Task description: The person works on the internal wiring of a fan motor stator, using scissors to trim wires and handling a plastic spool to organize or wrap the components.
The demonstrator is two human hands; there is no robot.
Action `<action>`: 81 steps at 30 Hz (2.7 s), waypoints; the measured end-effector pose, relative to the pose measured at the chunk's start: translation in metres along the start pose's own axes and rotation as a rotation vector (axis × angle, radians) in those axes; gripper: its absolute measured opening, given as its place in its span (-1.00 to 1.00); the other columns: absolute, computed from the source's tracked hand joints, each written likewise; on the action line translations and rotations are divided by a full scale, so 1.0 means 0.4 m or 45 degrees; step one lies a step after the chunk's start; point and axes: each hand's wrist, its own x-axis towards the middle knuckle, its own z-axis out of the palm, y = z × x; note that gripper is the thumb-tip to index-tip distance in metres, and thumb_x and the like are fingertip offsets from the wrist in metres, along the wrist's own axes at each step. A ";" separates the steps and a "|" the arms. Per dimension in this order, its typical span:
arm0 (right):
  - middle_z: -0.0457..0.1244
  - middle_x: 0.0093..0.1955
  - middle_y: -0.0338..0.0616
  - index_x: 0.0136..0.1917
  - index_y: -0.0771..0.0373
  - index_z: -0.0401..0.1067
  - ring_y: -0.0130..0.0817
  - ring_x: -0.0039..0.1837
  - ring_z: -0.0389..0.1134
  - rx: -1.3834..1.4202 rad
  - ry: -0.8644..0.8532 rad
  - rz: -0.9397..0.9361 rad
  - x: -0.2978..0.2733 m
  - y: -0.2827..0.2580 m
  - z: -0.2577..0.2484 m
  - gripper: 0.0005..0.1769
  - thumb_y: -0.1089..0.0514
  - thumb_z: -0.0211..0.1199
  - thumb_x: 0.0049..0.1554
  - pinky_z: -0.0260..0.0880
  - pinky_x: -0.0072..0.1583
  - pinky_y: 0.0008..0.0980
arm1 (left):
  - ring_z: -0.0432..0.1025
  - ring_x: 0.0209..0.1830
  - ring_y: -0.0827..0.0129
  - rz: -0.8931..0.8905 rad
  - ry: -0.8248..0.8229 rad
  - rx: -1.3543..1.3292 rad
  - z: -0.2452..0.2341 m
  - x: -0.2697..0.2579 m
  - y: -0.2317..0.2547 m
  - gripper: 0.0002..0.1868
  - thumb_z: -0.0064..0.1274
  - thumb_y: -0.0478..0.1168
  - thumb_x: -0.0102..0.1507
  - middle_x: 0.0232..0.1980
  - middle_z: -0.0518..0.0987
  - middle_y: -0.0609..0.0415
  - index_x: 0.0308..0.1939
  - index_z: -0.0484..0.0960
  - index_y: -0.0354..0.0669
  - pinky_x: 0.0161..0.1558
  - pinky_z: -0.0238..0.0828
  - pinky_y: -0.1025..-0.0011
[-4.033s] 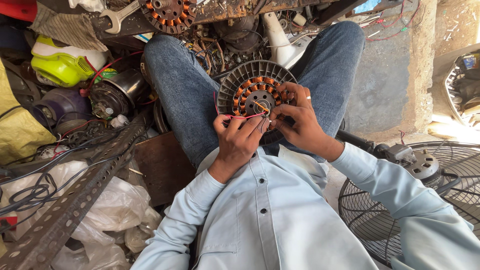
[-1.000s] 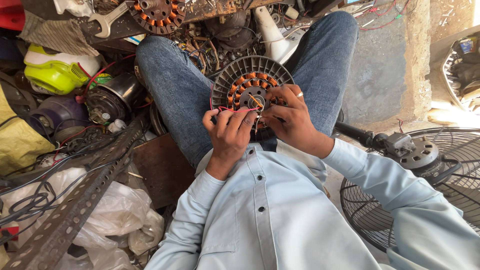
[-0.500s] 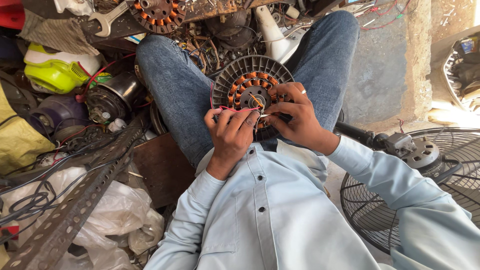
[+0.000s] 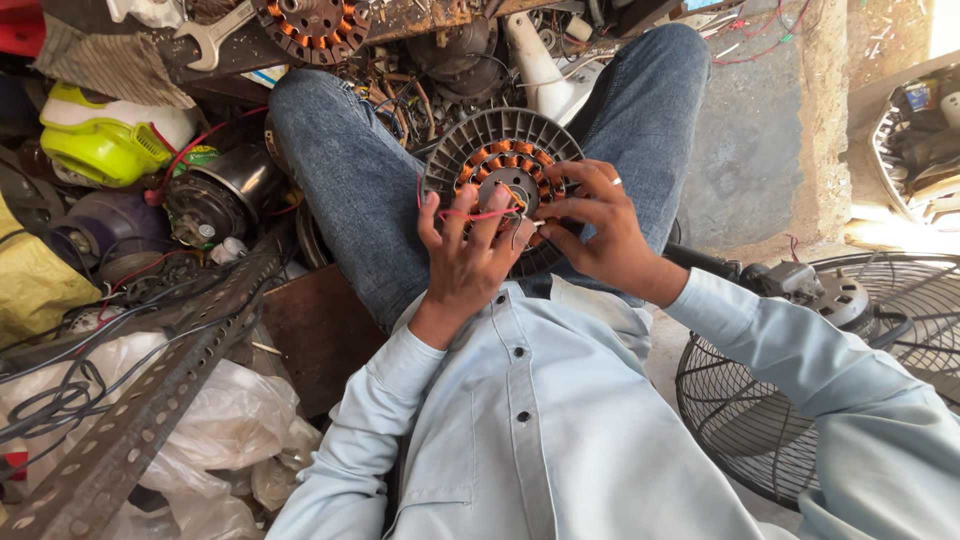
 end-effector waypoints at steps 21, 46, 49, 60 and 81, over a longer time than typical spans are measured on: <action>0.27 0.33 -0.10 -0.06 0.24 0.56 0.05 0.37 0.20 -0.062 0.009 -0.017 0.023 -0.001 0.005 -0.74 0.31 0.51 -0.05 0.24 0.40 -0.05 | -0.11 0.67 -0.03 -0.007 -0.119 -0.044 0.030 0.026 -0.001 -0.91 0.13 -0.02 0.50 0.55 0.19 0.12 -0.01 0.64 0.17 0.52 -0.27 -0.43; 0.26 0.39 -0.06 -0.10 0.17 0.61 0.03 0.40 0.20 0.062 -0.056 0.059 0.025 0.010 -0.007 -0.77 0.24 0.48 -0.09 0.23 0.41 -0.04 | -0.13 0.68 0.01 0.061 -0.120 -0.082 0.025 0.022 -0.019 -0.84 0.18 -0.03 0.48 0.59 0.17 0.10 0.00 0.67 0.04 0.53 -0.23 -0.39; 0.26 0.39 -0.06 -0.12 0.18 0.60 0.03 0.40 0.20 0.061 -0.047 0.053 0.023 0.014 -0.006 -0.79 0.24 0.47 -0.10 0.22 0.42 -0.04 | -0.12 0.70 0.02 0.007 -0.110 -0.103 0.024 0.026 -0.010 -0.75 0.17 -0.01 0.48 0.59 0.21 0.13 0.05 0.73 -0.08 0.59 -0.22 -0.32; 0.26 0.37 -0.04 -0.08 0.19 0.61 0.03 0.39 0.19 0.104 0.002 -0.001 0.012 0.023 0.003 -0.77 0.22 0.46 -0.06 0.23 0.42 -0.01 | -0.09 0.67 -0.01 0.043 -0.092 -0.049 0.021 0.025 -0.012 -0.87 0.16 -0.05 0.49 0.58 0.23 0.08 -0.09 0.72 0.07 0.54 -0.25 -0.40; 0.28 0.33 -0.11 -0.19 0.19 0.58 0.01 0.37 0.16 0.090 0.056 -0.012 0.009 0.034 0.021 -0.83 0.19 0.47 -0.10 0.23 0.38 -0.04 | -0.05 0.65 -0.01 0.009 -0.111 -0.203 0.015 0.019 -0.025 -0.85 0.11 -0.08 0.50 0.57 0.26 0.10 -0.11 0.73 0.07 0.56 -0.30 -0.37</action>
